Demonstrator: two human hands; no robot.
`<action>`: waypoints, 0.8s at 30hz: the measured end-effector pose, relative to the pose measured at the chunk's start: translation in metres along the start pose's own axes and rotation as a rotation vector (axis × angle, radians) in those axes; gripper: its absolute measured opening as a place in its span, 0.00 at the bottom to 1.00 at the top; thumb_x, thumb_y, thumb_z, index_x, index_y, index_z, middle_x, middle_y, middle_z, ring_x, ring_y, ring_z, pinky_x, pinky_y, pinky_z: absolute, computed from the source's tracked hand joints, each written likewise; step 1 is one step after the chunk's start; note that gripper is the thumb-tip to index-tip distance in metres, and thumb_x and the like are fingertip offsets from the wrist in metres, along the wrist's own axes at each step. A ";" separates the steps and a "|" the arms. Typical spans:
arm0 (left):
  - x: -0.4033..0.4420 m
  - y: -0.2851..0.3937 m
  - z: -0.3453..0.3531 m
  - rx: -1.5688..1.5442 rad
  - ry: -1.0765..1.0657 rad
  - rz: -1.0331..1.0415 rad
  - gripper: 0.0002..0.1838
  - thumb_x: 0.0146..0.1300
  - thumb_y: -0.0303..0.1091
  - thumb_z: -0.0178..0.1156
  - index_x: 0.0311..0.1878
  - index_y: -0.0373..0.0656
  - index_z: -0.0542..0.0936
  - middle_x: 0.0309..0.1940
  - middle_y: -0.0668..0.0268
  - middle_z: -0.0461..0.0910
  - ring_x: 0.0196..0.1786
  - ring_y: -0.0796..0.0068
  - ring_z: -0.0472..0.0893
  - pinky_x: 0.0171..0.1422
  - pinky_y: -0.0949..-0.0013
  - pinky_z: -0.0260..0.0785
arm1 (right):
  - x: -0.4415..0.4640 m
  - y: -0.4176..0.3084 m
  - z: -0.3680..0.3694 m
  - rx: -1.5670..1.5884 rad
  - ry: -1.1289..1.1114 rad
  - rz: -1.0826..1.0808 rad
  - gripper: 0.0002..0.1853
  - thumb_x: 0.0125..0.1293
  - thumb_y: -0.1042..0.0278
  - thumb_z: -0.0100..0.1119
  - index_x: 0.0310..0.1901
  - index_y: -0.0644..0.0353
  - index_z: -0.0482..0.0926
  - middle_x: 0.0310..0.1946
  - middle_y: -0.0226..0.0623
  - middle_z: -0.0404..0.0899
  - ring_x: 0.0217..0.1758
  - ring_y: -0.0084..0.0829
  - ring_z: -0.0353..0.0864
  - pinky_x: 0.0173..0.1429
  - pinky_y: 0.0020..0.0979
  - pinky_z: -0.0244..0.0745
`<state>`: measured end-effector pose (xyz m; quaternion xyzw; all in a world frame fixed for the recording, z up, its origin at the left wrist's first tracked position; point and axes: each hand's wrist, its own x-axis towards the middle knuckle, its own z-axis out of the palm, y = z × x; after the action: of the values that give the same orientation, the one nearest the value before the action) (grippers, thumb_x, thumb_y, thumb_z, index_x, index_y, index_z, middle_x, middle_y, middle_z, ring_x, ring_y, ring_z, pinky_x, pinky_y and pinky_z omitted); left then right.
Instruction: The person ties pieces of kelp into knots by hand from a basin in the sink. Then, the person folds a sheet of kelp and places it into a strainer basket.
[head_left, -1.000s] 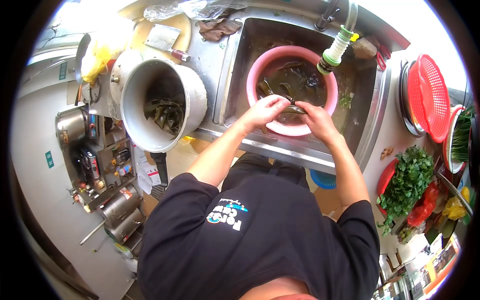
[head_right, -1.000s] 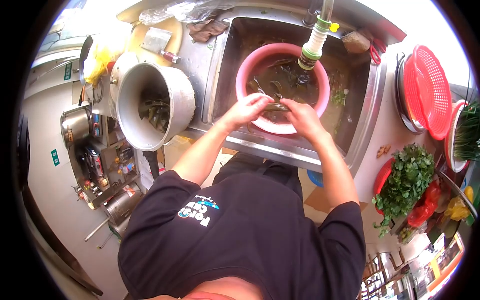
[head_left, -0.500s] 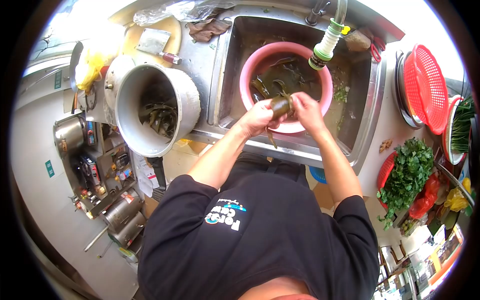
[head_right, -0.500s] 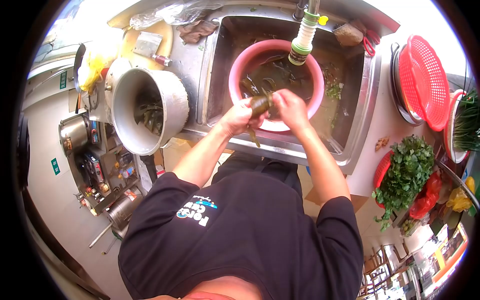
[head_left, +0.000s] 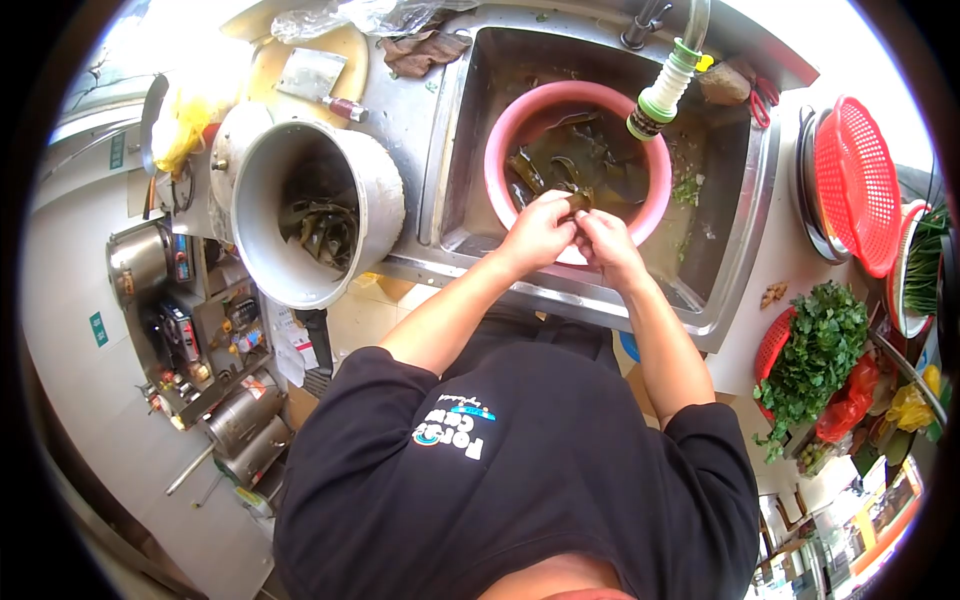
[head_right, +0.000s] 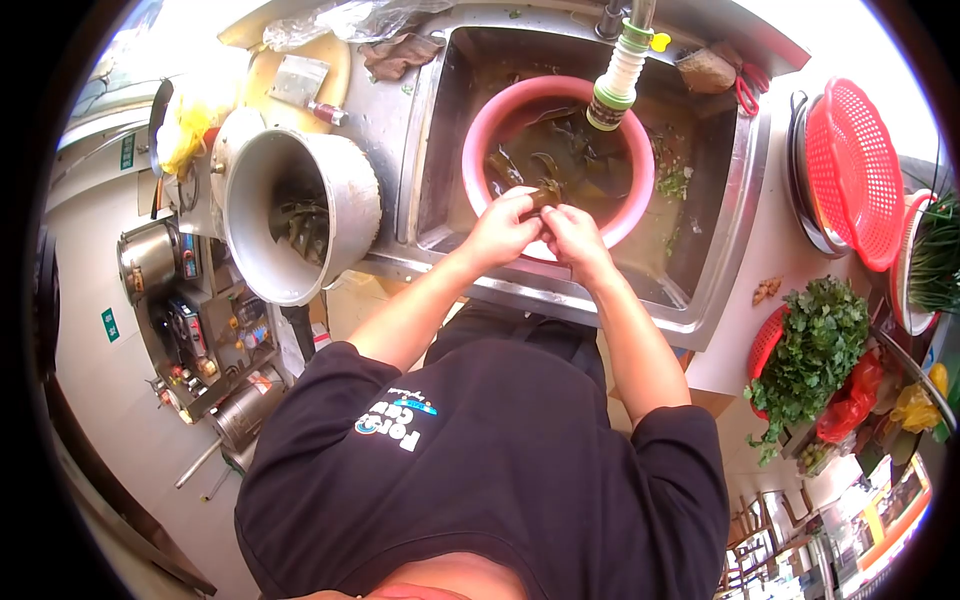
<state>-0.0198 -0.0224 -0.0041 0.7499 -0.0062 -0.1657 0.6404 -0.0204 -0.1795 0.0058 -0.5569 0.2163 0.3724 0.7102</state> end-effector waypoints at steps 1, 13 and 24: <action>-0.002 0.002 0.000 -0.016 -0.002 0.031 0.09 0.59 0.25 0.59 0.42 0.33 0.81 0.42 0.56 0.77 0.40 0.62 0.80 0.46 0.65 0.73 | 0.001 0.002 -0.001 0.002 0.000 0.001 0.14 0.70 0.54 0.57 0.35 0.55 0.74 0.22 0.23 0.70 0.18 0.14 0.63 0.17 0.18 0.52; 0.005 0.002 -0.004 -0.152 0.181 -0.203 0.06 0.59 0.21 0.61 0.40 0.36 0.80 0.28 0.70 0.79 0.27 0.85 0.76 0.28 0.78 0.68 | -0.017 0.030 0.004 -0.454 0.122 -0.488 0.14 0.64 0.73 0.61 0.50 0.68 0.76 0.35 0.38 0.80 0.36 0.30 0.79 0.42 0.32 0.76; 0.008 0.002 -0.004 0.406 -0.182 0.067 0.10 0.57 0.23 0.55 0.40 0.35 0.83 0.33 0.54 0.79 0.41 0.64 0.80 0.43 0.62 0.73 | -0.021 -0.003 -0.003 -1.022 0.144 -1.116 0.11 0.58 0.82 0.57 0.44 0.65 0.78 0.31 0.43 0.77 0.36 0.43 0.78 0.40 0.41 0.75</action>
<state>-0.0113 -0.0210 -0.0037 0.8447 -0.1220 -0.2065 0.4785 -0.0313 -0.1887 0.0223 -0.8663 -0.2511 -0.0254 0.4310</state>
